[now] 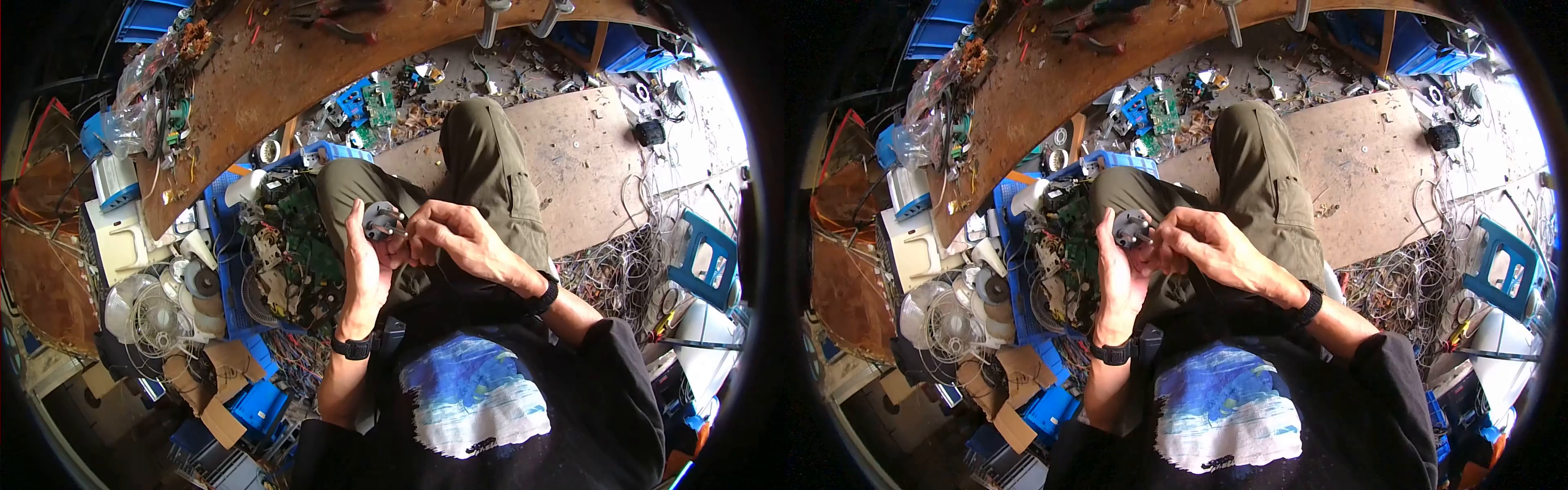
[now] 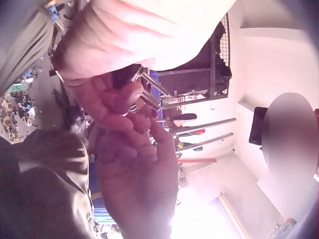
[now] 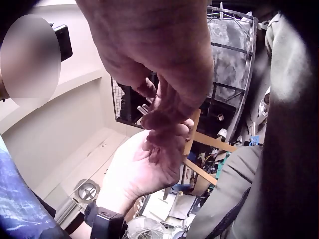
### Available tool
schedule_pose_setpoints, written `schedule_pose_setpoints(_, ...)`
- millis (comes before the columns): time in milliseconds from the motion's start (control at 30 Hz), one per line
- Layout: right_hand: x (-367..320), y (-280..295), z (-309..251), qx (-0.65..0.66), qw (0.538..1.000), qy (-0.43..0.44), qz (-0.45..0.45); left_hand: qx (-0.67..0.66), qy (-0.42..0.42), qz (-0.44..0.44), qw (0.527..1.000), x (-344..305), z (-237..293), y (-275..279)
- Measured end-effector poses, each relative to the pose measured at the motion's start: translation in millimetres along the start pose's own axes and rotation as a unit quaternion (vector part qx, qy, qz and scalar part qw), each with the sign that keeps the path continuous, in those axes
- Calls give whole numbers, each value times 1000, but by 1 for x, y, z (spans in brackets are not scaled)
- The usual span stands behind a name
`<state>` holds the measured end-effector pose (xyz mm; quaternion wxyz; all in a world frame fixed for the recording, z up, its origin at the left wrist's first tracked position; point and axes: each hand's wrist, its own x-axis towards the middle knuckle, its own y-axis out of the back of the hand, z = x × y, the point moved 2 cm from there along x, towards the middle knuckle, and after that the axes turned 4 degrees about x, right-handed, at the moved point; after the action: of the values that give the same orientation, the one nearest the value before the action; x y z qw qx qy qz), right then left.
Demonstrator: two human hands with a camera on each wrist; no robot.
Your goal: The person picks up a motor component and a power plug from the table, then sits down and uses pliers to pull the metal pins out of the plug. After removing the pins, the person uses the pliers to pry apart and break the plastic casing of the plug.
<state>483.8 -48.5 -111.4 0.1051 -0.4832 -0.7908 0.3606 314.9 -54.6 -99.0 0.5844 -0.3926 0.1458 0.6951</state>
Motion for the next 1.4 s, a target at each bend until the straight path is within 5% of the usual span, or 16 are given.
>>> schedule_pose_setpoints(167, -2, 6, -11, -131, 991, -36, 12, 1, -8, -2, 1000, -2, -2, -7)
schedule_pose_setpoints(367, -2, -2, -17, -295, 953, 57, -44, 12, -138, -14, 990, 6, -4, -1)
schedule_pose_setpoints(467, -1, 3, -9, -329, 933, 130, -68, 118, -196, -47, 972, 1, 1, -1)
schedule_pose_setpoints(533, 0, -1, -7, -333, 928, 160, -54, 116, -209, -78, 968, 2, 1, -4)
schedule_pose_setpoints(600, -1, -3, -10, -337, 921, 190, -40, -31, -92, -65, 993, 4, -5, -7)
schedule_pose_setpoints(733, -2, -7, -14, -378, 911, 155, -58, -95, -132, -151, 975, 6, -12, -4)
schedule_pose_setpoints(833, -3, -9, -12, -405, 894, 175, -75, -58, -193, -193, 960, 6, -8, -4)
schedule_pose_setpoints(1033, -8, -12, -9, -424, 886, 167, -83, -65, -178, -190, 963, -2, -4, -6)
schedule_pose_setpoints(1400, -7, -5, -11, -345, 922, 160, -76, 71, -281, -204, 935, -6, 7, -6)
